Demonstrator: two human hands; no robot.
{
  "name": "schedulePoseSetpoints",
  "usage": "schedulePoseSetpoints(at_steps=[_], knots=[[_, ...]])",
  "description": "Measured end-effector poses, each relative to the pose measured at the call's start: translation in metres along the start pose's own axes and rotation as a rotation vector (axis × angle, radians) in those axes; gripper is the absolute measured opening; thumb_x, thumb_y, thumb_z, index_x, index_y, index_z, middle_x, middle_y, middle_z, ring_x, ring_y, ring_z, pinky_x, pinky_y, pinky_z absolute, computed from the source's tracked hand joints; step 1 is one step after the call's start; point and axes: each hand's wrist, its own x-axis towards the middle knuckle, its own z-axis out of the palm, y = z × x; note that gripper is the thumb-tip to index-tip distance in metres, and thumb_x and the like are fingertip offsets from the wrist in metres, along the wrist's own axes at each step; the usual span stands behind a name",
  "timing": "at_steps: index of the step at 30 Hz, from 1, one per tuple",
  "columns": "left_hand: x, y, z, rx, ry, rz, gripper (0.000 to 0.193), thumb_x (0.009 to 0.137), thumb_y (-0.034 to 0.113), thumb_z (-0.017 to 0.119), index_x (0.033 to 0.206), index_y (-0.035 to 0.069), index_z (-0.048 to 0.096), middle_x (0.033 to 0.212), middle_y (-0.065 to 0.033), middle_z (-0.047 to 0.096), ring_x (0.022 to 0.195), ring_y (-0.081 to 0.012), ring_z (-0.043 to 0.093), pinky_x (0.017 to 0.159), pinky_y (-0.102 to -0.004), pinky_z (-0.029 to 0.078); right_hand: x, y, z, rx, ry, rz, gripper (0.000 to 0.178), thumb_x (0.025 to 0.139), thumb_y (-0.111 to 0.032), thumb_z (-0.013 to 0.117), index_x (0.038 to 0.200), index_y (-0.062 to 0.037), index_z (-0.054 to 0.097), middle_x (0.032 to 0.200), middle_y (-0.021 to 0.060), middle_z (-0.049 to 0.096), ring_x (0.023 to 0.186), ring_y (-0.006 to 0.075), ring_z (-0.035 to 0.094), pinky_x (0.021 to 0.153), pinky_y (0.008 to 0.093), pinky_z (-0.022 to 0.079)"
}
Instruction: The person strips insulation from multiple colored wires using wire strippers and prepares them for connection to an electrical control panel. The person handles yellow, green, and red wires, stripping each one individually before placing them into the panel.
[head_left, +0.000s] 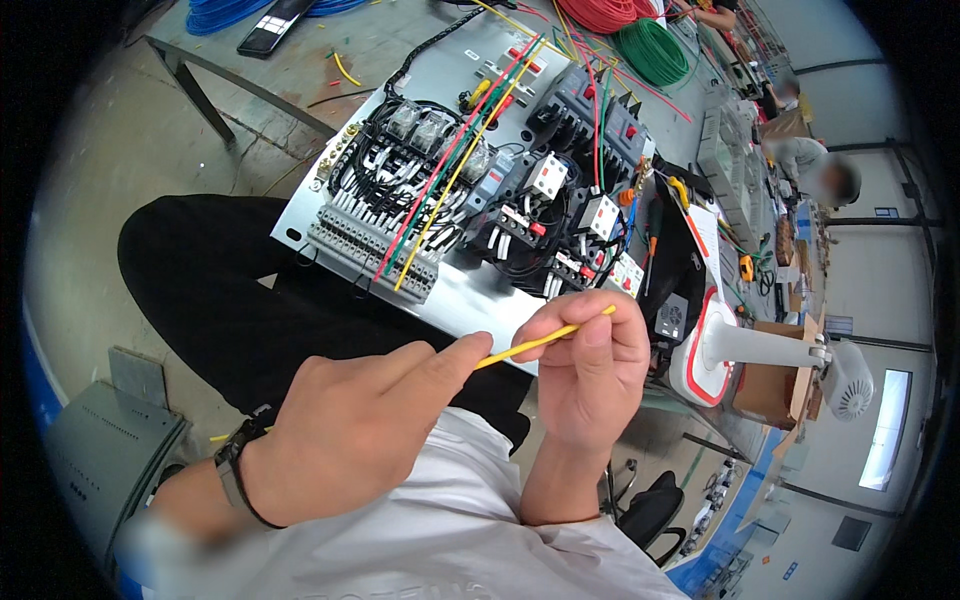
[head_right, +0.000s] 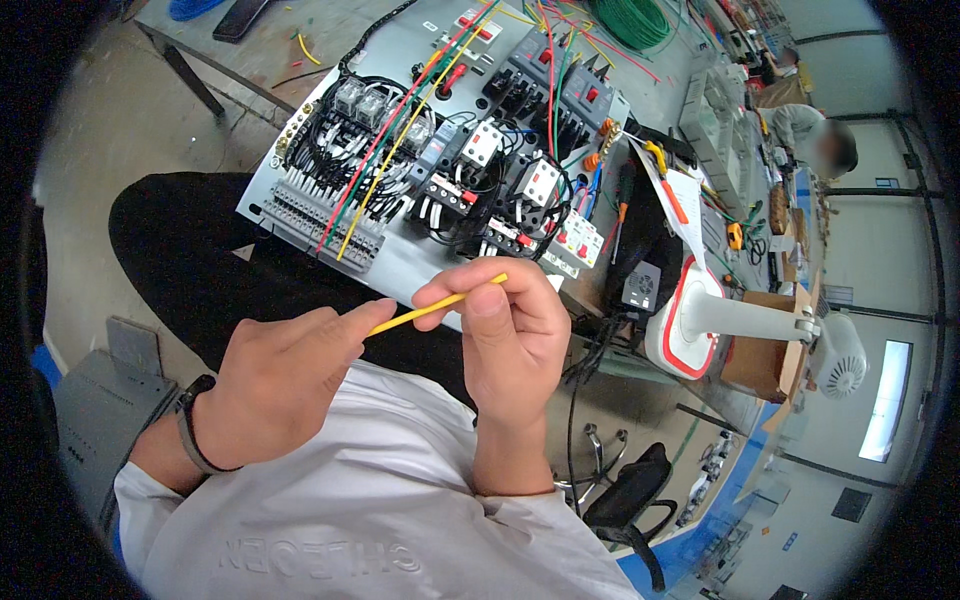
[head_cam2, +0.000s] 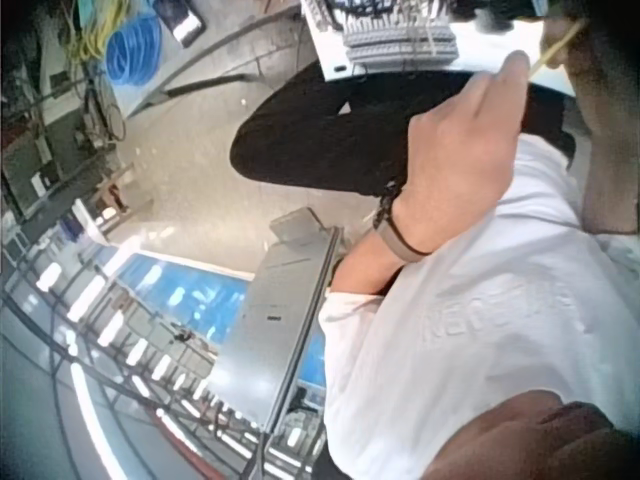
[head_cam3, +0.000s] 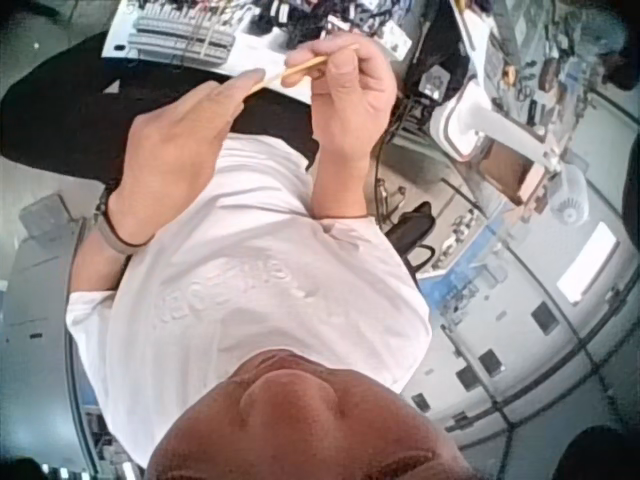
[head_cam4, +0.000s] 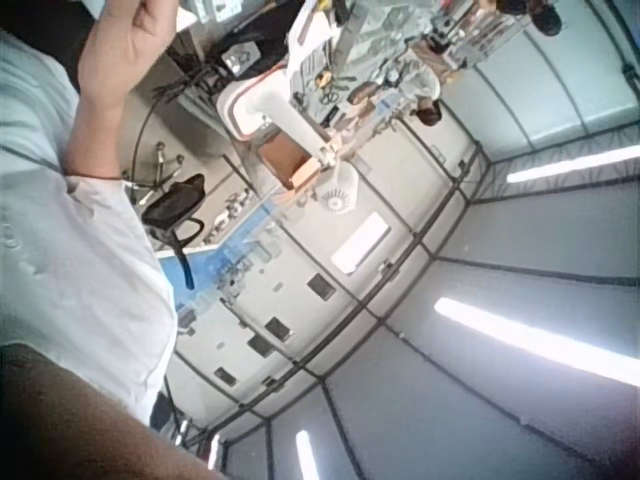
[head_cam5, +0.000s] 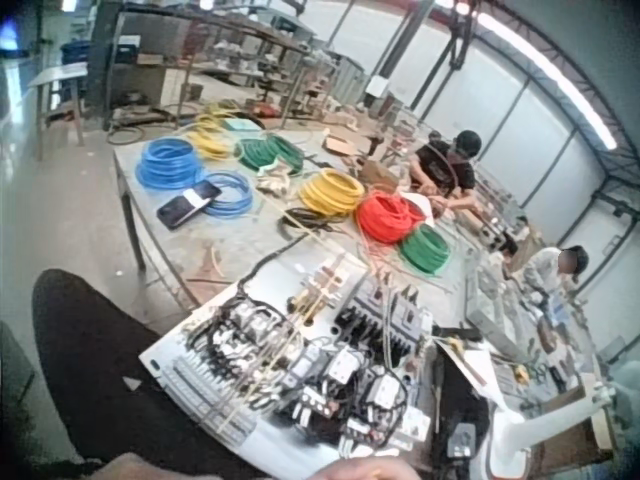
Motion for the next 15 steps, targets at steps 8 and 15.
schedulePoseSetpoints(at_steps=[8, 15], knots=[[-0.0007, -0.0006, -0.0022, 0.017, -0.031, 0.007, 0.043, 0.084, -0.006, 0.064, 0.127, -0.003, 0.062, 0.074, -0.01, 0.056, 0.056, -0.0237, 0.059, 0.048, -0.0344, 0.047, -0.0004, 0.0037, -0.0056, 0.051, -0.046, 0.024, 0.029, 0.105, -0.022, 0.056, 0.108, 0.0063, 0.06, 0.096, 0.0219, 0.07, 0.081, 0.024, 0.068, 0.073, 0.0349, 0.058], [0.0004, -0.0039, 0.0019, -0.054, 0.019, -0.024, 0.041, 0.087, -0.005, 0.063, 0.128, -0.003, 0.061, 0.079, -0.0141, 0.059, 0.06, -0.0284, 0.06, 0.052, -0.0363, 0.049, 0.0012, 0.0088, -0.0041, 0.151, -0.037, 0.103, 0.029, 0.107, -0.022, 0.053, 0.111, 0.0063, 0.06, 0.099, 0.0214, 0.07, 0.086, 0.0251, 0.069, 0.076, 0.0369, 0.058]])
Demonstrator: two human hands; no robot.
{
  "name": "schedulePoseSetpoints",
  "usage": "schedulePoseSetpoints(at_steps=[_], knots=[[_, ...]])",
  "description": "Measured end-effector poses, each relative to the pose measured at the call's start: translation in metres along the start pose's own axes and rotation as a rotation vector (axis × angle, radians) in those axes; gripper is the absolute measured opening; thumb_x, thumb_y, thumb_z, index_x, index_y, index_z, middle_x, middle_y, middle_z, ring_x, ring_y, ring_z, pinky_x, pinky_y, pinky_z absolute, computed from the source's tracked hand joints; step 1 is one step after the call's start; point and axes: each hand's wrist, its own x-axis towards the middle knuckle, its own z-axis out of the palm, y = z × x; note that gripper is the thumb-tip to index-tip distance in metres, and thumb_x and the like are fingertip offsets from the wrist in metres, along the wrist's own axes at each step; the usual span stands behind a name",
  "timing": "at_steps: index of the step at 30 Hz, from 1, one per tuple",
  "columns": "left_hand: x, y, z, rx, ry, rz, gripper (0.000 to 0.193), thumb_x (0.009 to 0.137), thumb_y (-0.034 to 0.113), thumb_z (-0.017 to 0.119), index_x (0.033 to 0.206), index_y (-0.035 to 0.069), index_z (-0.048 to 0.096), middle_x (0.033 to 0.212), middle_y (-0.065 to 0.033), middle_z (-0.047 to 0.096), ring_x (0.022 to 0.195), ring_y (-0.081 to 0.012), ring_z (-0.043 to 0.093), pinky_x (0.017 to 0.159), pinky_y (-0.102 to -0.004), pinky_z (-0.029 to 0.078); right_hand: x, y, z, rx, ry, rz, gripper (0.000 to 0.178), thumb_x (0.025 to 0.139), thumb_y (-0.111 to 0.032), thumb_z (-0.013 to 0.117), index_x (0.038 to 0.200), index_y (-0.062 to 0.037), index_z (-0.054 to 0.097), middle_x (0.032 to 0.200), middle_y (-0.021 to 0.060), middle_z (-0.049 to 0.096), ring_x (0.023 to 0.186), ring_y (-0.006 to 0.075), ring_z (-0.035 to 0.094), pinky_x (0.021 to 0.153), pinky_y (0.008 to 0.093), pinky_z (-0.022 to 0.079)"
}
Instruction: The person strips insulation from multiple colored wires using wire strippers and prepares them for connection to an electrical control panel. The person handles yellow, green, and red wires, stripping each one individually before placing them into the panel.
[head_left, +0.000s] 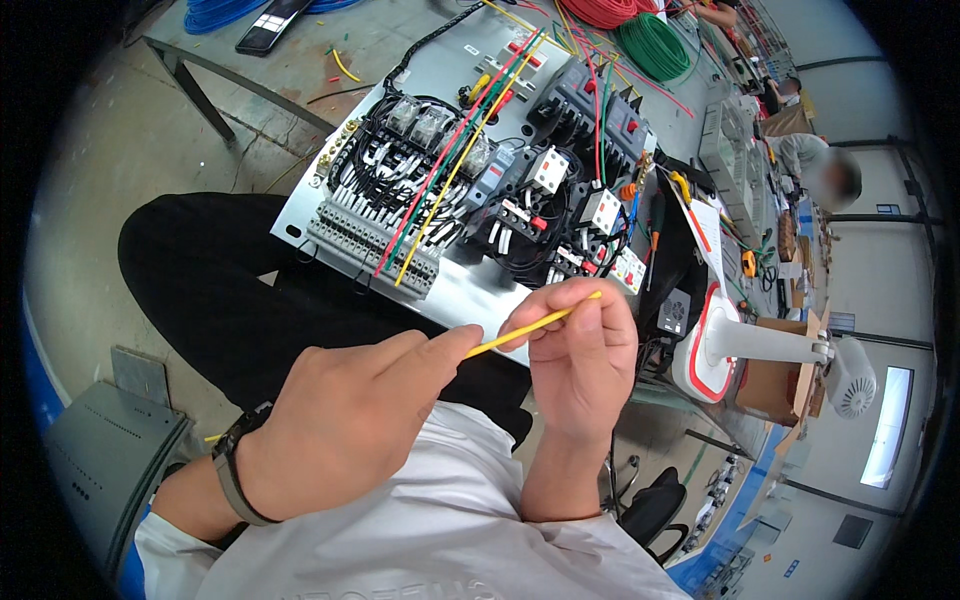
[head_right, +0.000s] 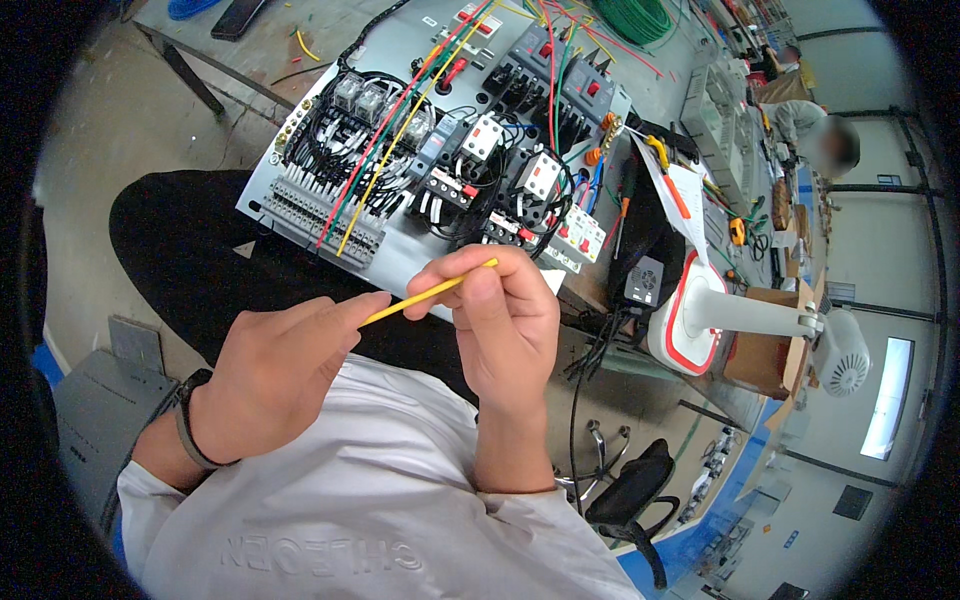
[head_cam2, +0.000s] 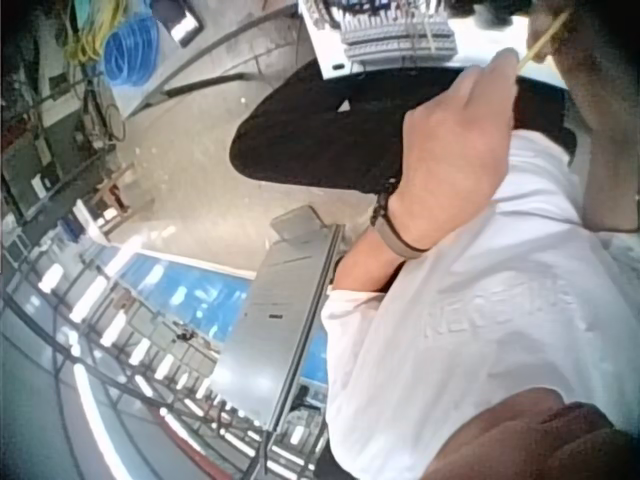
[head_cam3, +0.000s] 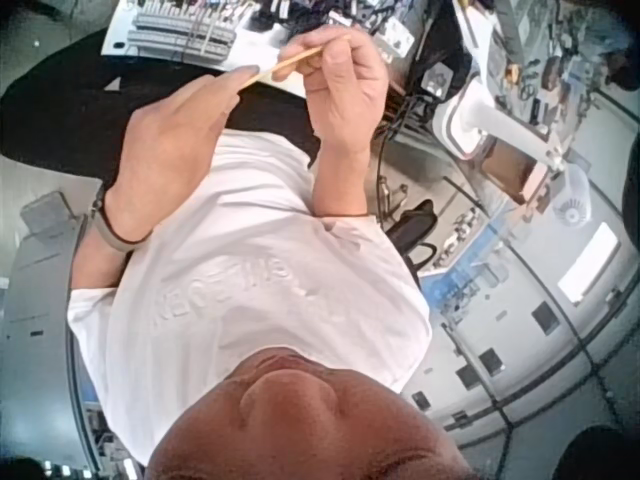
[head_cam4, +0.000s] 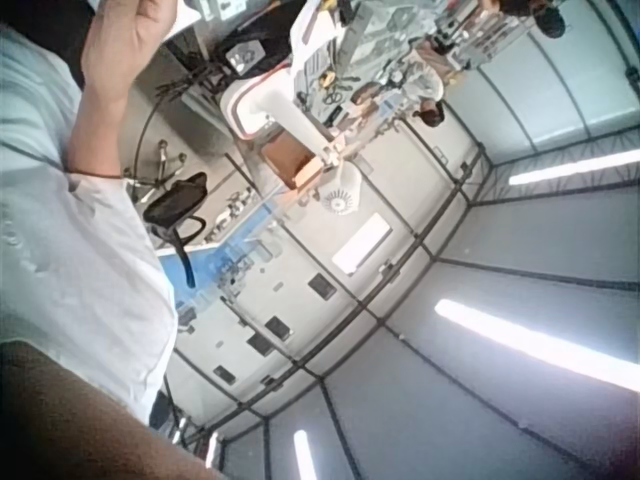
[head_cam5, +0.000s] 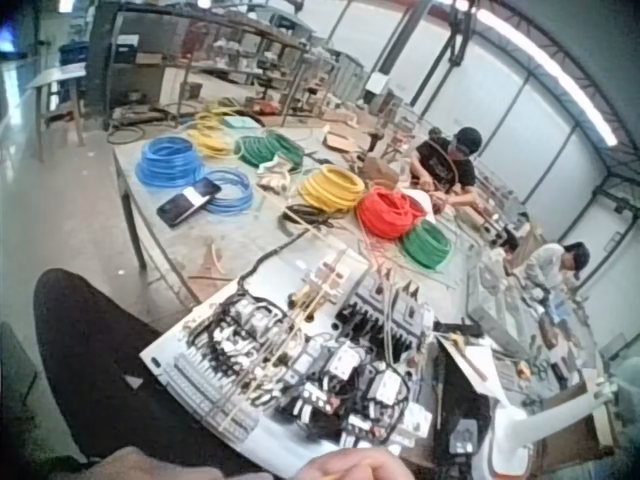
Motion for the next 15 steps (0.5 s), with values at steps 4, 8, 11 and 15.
schedulePoseSetpoints(at_steps=[4, 8, 11, 15], knots=[[-0.001, -0.001, 0.005, -0.123, 0.005, -0.046, 0.036, 0.092, -0.004, 0.059, 0.128, -0.004, 0.06, 0.082, -0.016, 0.061, 0.065, -0.0318, 0.062, 0.058, -0.0369, 0.05, -0.001, -0.001, 0.004, -0.037, 0.01, 0.034, 0.031, 0.107, -0.022, 0.052, 0.112, 0.0074, 0.062, 0.102, 0.0224, 0.071, 0.088, 0.0252, 0.07, 0.078, 0.0382, 0.058], [0.0, 0.001, -0.001, -0.185, -0.081, -0.122, 0.033, 0.095, -0.002, 0.058, 0.128, -0.004, 0.06, 0.087, -0.0168, 0.064, 0.07, -0.0325, 0.064, 0.062, -0.0361, 0.051, -0.004, 0.005, 0.001, -0.125, -0.009, 0.007, 0.031, 0.106, -0.022, 0.053, 0.111, 0.0076, 0.062, 0.101, 0.0216, 0.071, 0.085, 0.0248, 0.07, 0.076, 0.038, 0.058], [-0.01, -0.007, 0.0, -0.282, -0.066, -0.118, 0.03, 0.096, 0.001, 0.057, 0.126, -0.004, 0.062, 0.087, -0.0159, 0.066, 0.07, -0.0294, 0.065, 0.063, -0.0343, 0.051, 0.001, -0.002, -0.009, -0.073, 0.108, -0.089, 0.028, 0.106, -0.021, 0.054, 0.111, 0.006, 0.062, 0.095, 0.0187, 0.071, 0.08, 0.023, 0.069, 0.073, 0.0365, 0.058], [-0.022, -0.012, -0.017, -0.439, -0.205, -0.25, 0.027, 0.098, 0.005, 0.056, 0.122, -0.003, 0.066, 0.079, -0.0119, 0.065, 0.066, -0.0201, 0.063, 0.062, -0.0304, 0.049, 0.013, -0.025, -0.031, 0.024, 0.224, -0.167, 0.025, 0.106, -0.018, 0.052, 0.114, 0.0045, 0.059, 0.094, 0.0184, 0.07, 0.078, 0.0226, 0.068, 0.072, 0.034, 0.058]])
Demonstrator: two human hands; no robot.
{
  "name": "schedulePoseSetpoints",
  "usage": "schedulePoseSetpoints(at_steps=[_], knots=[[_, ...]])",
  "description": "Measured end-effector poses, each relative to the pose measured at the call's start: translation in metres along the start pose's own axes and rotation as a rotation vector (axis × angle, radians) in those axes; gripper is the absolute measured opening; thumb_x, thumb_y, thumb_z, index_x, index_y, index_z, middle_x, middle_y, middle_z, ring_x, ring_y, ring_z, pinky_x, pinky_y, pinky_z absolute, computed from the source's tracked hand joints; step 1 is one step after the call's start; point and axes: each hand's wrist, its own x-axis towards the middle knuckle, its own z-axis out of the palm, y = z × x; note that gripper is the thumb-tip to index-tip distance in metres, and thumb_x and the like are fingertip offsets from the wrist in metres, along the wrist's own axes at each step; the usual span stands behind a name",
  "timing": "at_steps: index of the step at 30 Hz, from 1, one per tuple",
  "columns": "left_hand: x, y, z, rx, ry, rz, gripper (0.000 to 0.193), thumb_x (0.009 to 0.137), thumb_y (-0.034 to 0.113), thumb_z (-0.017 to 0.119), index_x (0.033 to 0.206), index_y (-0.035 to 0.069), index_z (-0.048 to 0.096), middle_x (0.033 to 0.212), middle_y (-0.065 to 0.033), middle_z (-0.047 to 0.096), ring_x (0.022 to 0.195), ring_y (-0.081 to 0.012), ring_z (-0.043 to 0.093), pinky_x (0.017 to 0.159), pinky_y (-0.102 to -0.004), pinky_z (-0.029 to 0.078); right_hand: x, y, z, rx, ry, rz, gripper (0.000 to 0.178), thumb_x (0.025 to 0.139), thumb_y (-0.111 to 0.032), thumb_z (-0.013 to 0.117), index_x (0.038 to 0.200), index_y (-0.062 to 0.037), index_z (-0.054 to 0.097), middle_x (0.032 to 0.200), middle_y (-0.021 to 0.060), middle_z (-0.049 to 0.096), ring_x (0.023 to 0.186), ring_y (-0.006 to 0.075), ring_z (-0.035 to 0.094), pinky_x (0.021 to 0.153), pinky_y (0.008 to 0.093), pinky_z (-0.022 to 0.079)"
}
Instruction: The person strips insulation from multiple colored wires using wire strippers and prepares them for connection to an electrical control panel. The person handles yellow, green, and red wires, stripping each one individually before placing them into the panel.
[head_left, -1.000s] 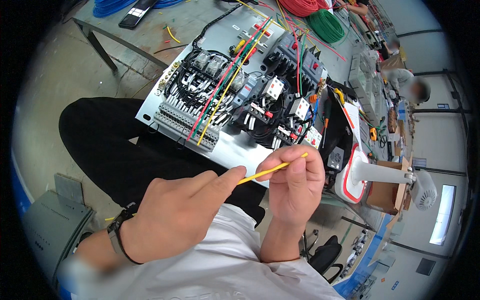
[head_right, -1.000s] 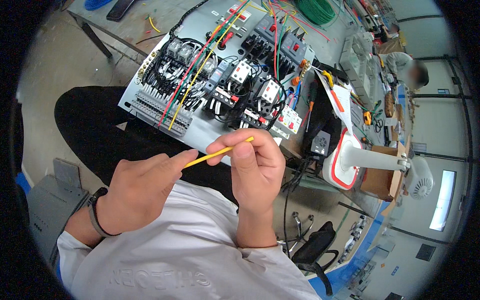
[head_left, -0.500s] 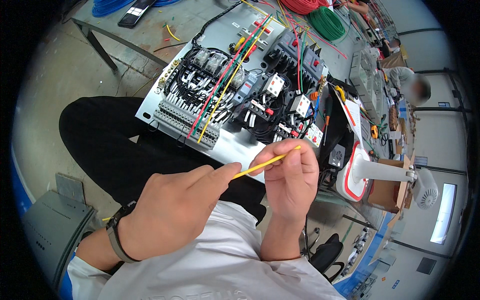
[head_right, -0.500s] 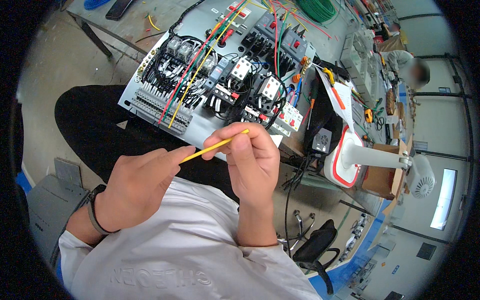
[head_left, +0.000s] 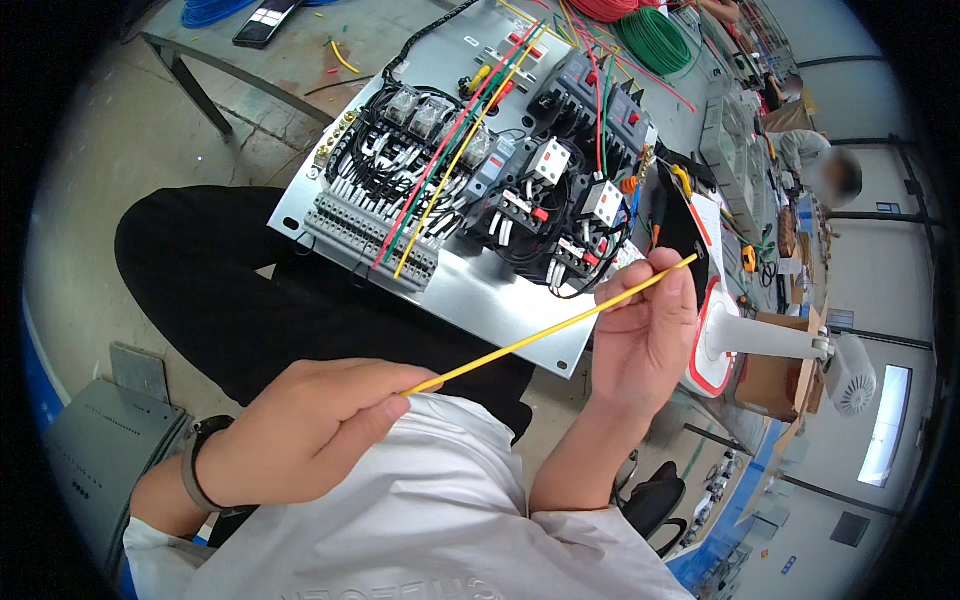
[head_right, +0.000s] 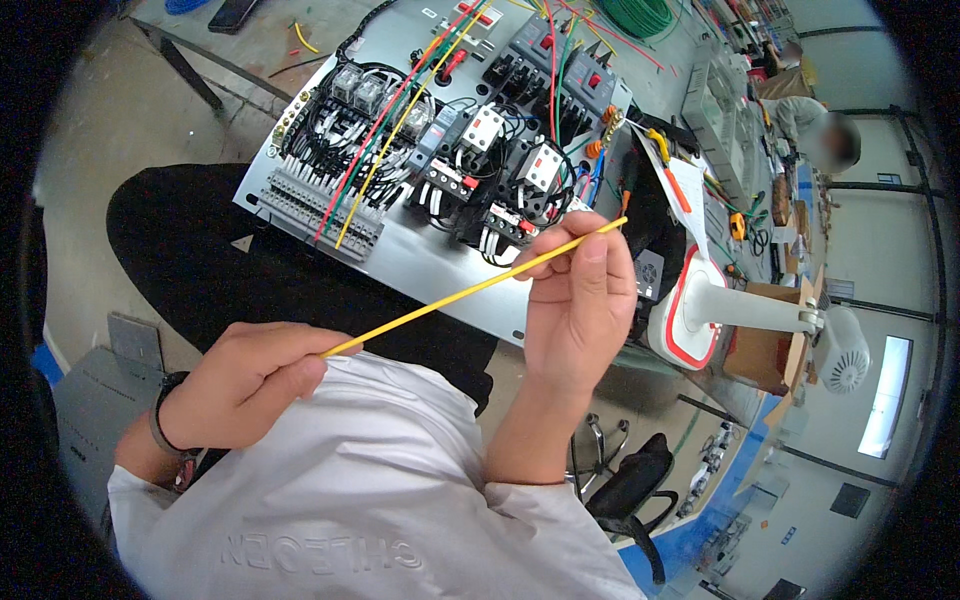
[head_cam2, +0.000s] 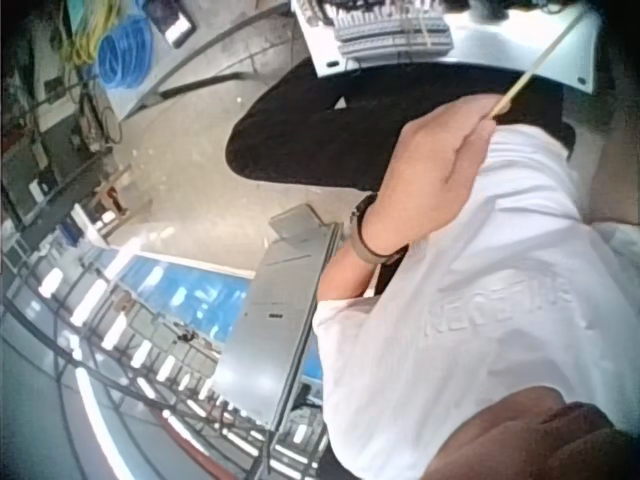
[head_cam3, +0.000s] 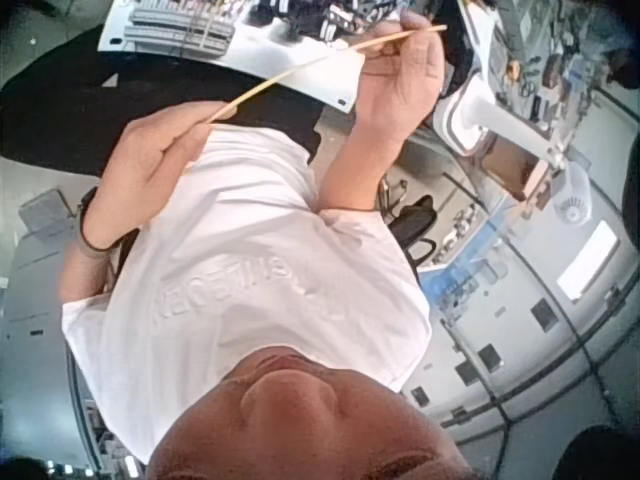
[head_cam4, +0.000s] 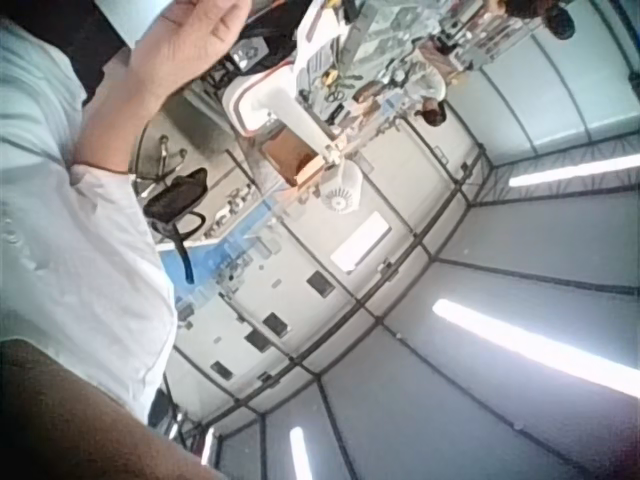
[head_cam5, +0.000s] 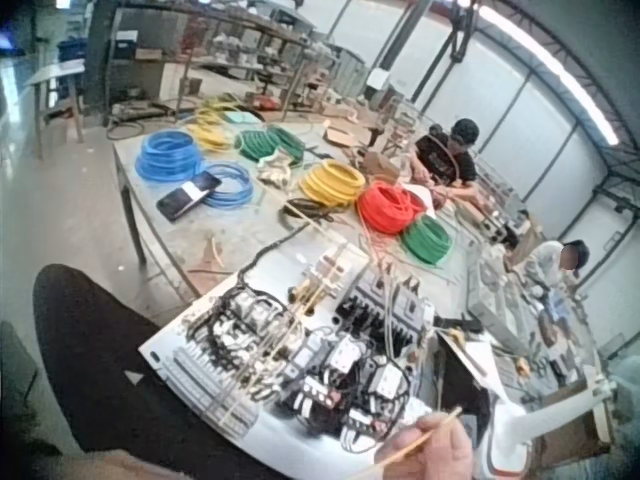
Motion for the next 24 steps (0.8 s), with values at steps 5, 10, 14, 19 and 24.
schedulePoseSetpoints(at_steps=[5, 10, 14, 19, 24], knots=[[0.004, 0.007, 0.001, -0.148, -0.054, -0.109, 0.027, 0.102, 0.008, 0.055, 0.124, -0.003, 0.065, 0.073, -0.0072, 0.059, 0.065, -0.013, 0.056, 0.061, -0.0277, 0.046, -0.021, 0.013, 0.013, -0.135, -0.179, 0.118, 0.022, 0.105, -0.014, 0.055, 0.115, 0.0045, 0.06, 0.096, 0.02, 0.071, 0.08, 0.0225, 0.069, 0.075, 0.0344, 0.058], [0.003, 0.0, 0.004, -0.36, -0.085, -0.207, 0.029, 0.105, 0.012, 0.053, 0.127, -0.002, 0.065, 0.073, -0.0014, 0.057, 0.065, -0.0072, 0.05, 0.06, -0.0248, 0.043, -0.026, 0.024, 0.017, -0.128, -0.2, 0.164, 0.022, 0.103, -0.016, 0.058, 0.112, 0.0044, 0.06, 0.096, 0.0192, 0.071, 0.08, 0.0226, 0.069, 0.074, 0.0343, 0.058], [-0.005, -0.007, -0.01, -0.502, -0.2, -0.317, 0.031, 0.107, 0.014, 0.05, 0.13, 0.0, 0.064, 0.074, 0.0019, 0.056, 0.064, -0.0041, 0.046, 0.057, -0.0221, 0.039, -0.008, 0.01, 0.002, -0.064, -0.03, 0.093, 0.024, 0.105, -0.018, 0.055, 0.114, 0.0035, 0.059, 0.093, 0.0177, 0.07, 0.077, 0.0225, 0.068, 0.07, 0.0329, 0.058], [0.002, -0.004, -0.011, -0.733, -0.27, -0.464, 0.033, 0.107, 0.015, 0.048, 0.134, 0.0, 0.062, 0.074, 0.0034, 0.055, 0.06, -0.0012, 0.039, 0.053, -0.0191, 0.032, -0.013, 0.01, 0.002, -0.071, -0.042, 0.128, 0.025, 0.106, -0.018, 0.053, 0.116, 0.0041, 0.059, 0.094, 0.019, 0.07, 0.076, 0.0234, 0.07, 0.069, 0.0334, 0.059], [0.007, -0.003, 0.0, -0.778, -0.231, -0.456, 0.038, 0.108, 0.022, 0.051, 0.135, -0.002, 0.061, 0.074, 0.0038, 0.056, 0.055, -0.0008, 0.036, 0.049, -0.018, 0.028, -0.03, 0.026, 0.02, -0.083, -0.196, 0.257, 0.025, 0.103, -0.015, 0.06, 0.116, 0.0055, 0.059, 0.096, 0.0218, 0.071, 0.077, 0.0234, 0.07, 0.071, 0.0329, 0.058]])
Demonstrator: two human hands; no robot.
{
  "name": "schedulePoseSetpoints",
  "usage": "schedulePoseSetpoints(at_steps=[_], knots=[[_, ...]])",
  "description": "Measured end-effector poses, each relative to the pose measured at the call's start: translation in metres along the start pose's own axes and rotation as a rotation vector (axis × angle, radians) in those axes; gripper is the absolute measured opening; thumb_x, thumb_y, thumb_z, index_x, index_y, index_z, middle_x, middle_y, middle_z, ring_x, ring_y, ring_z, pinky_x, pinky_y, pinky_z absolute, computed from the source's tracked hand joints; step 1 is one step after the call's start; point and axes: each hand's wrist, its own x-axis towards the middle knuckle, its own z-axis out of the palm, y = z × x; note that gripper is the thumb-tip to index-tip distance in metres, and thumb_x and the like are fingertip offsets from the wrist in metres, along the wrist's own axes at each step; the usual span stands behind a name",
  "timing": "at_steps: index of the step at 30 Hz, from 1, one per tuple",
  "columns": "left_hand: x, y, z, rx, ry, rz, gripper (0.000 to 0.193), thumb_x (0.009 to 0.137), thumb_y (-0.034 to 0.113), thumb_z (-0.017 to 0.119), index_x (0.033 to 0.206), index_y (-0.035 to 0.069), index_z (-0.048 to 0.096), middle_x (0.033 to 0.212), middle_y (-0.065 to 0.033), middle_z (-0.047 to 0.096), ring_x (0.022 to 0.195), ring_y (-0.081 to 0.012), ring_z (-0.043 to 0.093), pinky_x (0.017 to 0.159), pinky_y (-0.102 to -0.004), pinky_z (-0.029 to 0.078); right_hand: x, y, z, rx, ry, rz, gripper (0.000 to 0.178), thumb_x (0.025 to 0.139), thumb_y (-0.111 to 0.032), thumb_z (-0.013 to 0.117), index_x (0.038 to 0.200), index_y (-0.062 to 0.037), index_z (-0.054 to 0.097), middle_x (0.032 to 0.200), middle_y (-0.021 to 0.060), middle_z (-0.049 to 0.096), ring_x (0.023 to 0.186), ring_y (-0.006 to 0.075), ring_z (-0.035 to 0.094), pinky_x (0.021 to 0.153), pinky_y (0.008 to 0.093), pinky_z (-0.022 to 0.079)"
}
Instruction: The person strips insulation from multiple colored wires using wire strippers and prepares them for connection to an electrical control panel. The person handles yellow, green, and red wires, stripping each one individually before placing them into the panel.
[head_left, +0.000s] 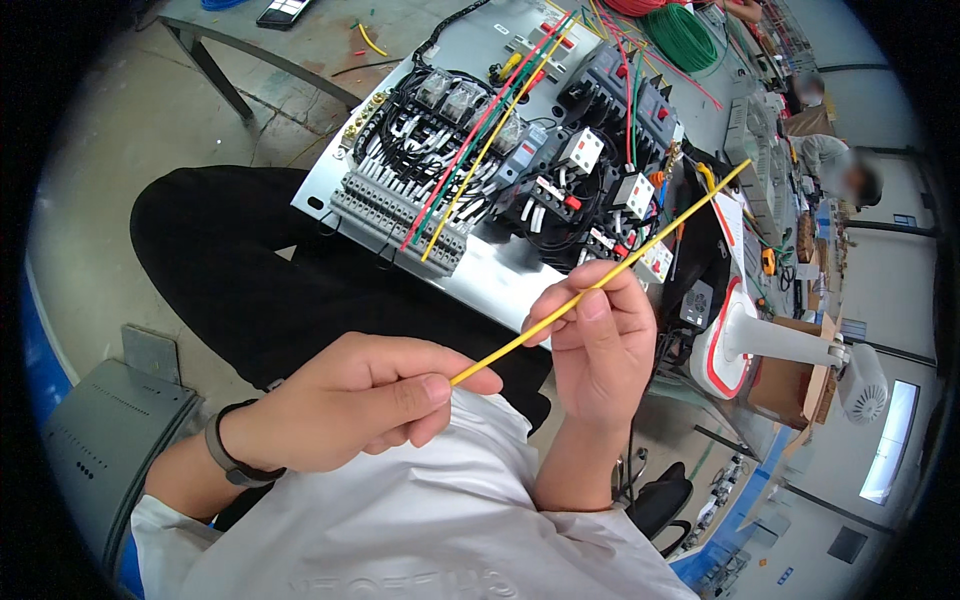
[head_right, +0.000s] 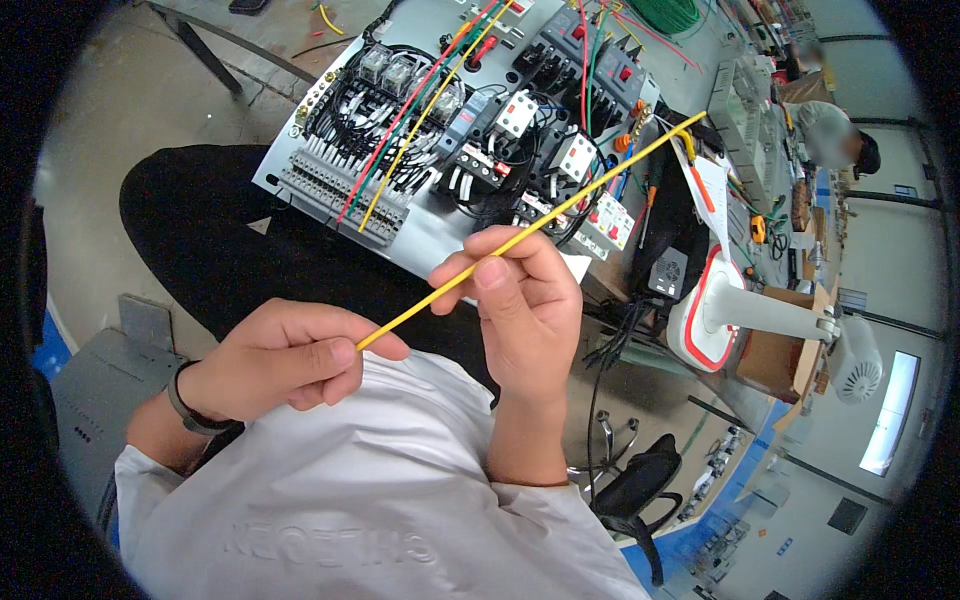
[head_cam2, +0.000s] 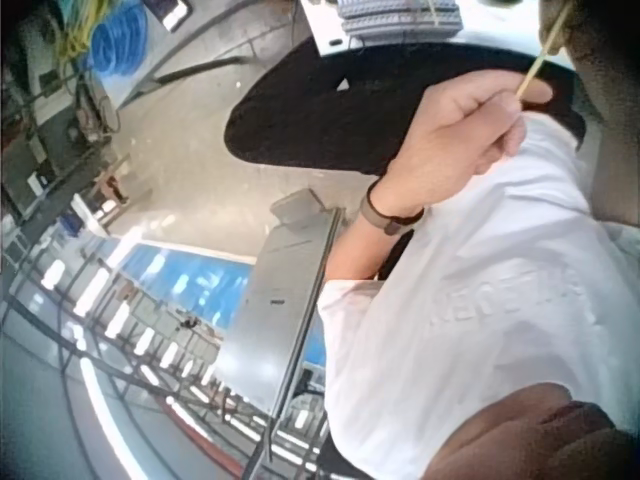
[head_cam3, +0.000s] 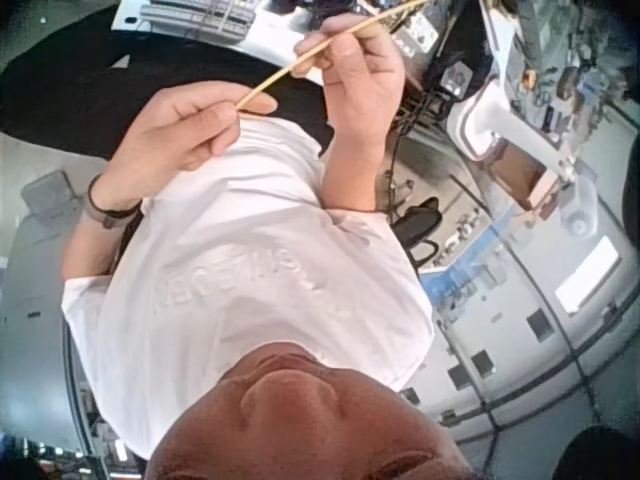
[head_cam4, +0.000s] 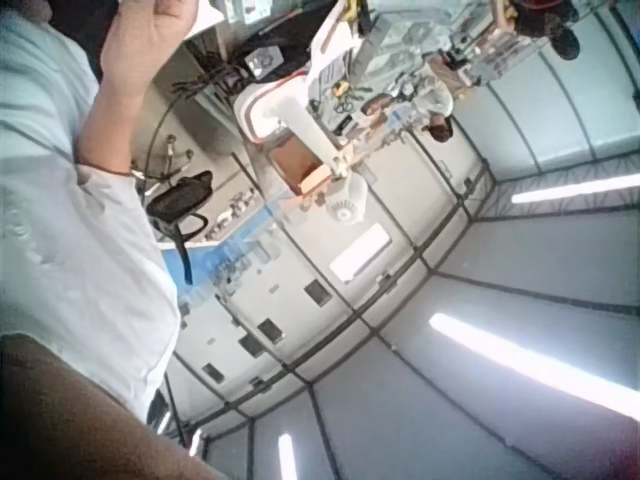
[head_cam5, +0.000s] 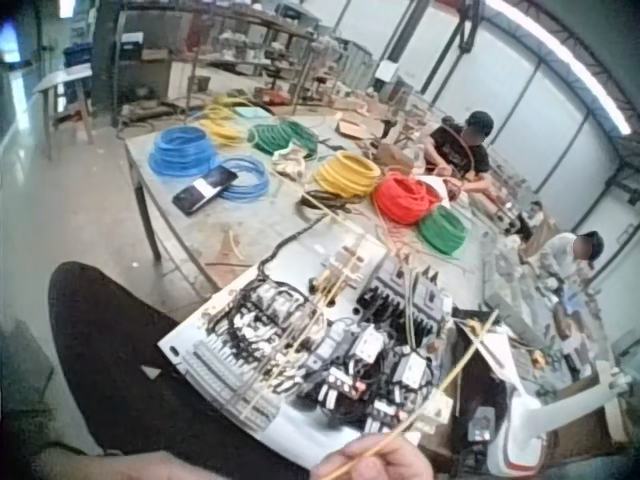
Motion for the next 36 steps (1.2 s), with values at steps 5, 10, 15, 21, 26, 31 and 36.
schedulePoseSetpoints(at_steps=[5, 10, 15, 21, 26, 31, 36], knots=[[-0.005, -0.003, -0.005, -0.046, 0.009, -0.015, 0.053, 0.109, 0.039, 0.044, 0.134, -0.005, 0.06, 0.074, 0.0001, 0.056, 0.053, -0.0022, 0.036, 0.048, -0.0183, 0.029, 0.004, -0.005, -0.007, -0.071, 0.044, -0.029, 0.024, 0.103, -0.017, 0.06, 0.114, 0.0047, 0.059, 0.095, 0.0209, 0.072, 0.076, 0.0219, 0.069, 0.071, 0.0322, 0.057], [-0.003, -0.006, -0.01, -0.193, 0.011, -0.04, 0.065, 0.108, 0.049, 0.038, 0.134, -0.007, 0.059, 0.072, -0.0028, 0.057, 0.052, -0.0033, 0.036, 0.047, -0.0185, 0.029, 0.005, -0.009, -0.014, -0.094, 0.085, -0.064, 0.023, 0.103, -0.017, 0.059, 0.113, 0.0036, 0.06, 0.094, 0.0203, 0.071, 0.074, 0.0218, 0.069, 0.069, 0.0314, 0.057], [-0.004, -0.004, -0.008, -0.052, 0.005, -0.04, 0.055, 0.109, 0.04, 0.042, 0.134, -0.005, 0.06, 0.072, -0.002, 0.057, 0.052, -0.0027, 0.035, 0.047, -0.0184, 0.028, 0.007, -0.012, -0.016, -0.08, 0.09, -0.086, 0.022, 0.103, -0.016, 0.059, 0.113, 0.0034, 0.06, 0.094, 0.0197, 0.071, 0.075, 0.0223, 0.069, 0.068, 0.0317, 0.057], [-0.003, -0.006, -0.006, -0.066, -0.053, -0.02, 0.039, 0.108, 0.022, 0.049, 0.136, -0.003, 0.059, 0.072, -0.0012, 0.058, 0.052, -0.0017, 0.035, 0.048, -0.0177, 0.027, 0.002, -0.008, -0.007, -0.122, 0.025, -0.04, 0.023, 0.102, -0.016, 0.061, 0.114, 0.0033, 0.059, 0.094, 0.0199, 0.072, 0.076, 0.0206, 0.069, 0.071, 0.0306, 0.057], [-0.002, -0.004, -0.005, -0.118, -0.067, -0.03, 0.038, 0.108, 0.025, 0.05, 0.133, -0.003, 0.059, 0.073, -0.0018, 0.059, 0.051, -0.0017, 0.035, 0.047, -0.0182, 0.026, -0.01, 0.0, 0.015, -0.015, -0.158, 0.162, 0.017, 0.099, -0.005, 0.063, 0.113, 0.0044, 0.06, 0.1, 0.0198, 0.072, 0.086, 0.0178, 0.069, 0.079, 0.0296, 0.058], [-0.002, -0.004, -0.005, -0.115, -0.048, -0.015, 0.033, 0.107, 0.023, 0.052, 0.127, -0.002, 0.061, 0.075, -0.0027, 0.061, 0.052, -0.0021, 0.038, 0.048, -0.018, 0.028, -0.008, -0.001, 0.015, -0.016, -0.153, 0.147, 0.019, 0.1, -0.008, 0.062, 0.114, 0.0054, 0.061, 0.101, 0.0197, 0.072, 0.086, 0.0177, 0.069, 0.079, 0.0302, 0.058], [0.004, -0.024, -0.002, 0.087, 0.073, 0.298, 0.024, 0.105, 0.012, 0.054, 0.122, -0.002, 0.062, 0.079, -0.0025, 0.064, 0.06, -0.0056, 0.052, 0.054, -0.0204, 0.041, -0.007, -0.001, 0.011, -0.068, -0.155, 0.115, 0.021, 0.101, -0.011, 0.061, 0.113, 0.0069, 0.062, 0.101, 0.0199, 0.071, 0.085, 0.0179, 0.069, 0.079, 0.0304, 0.057]])
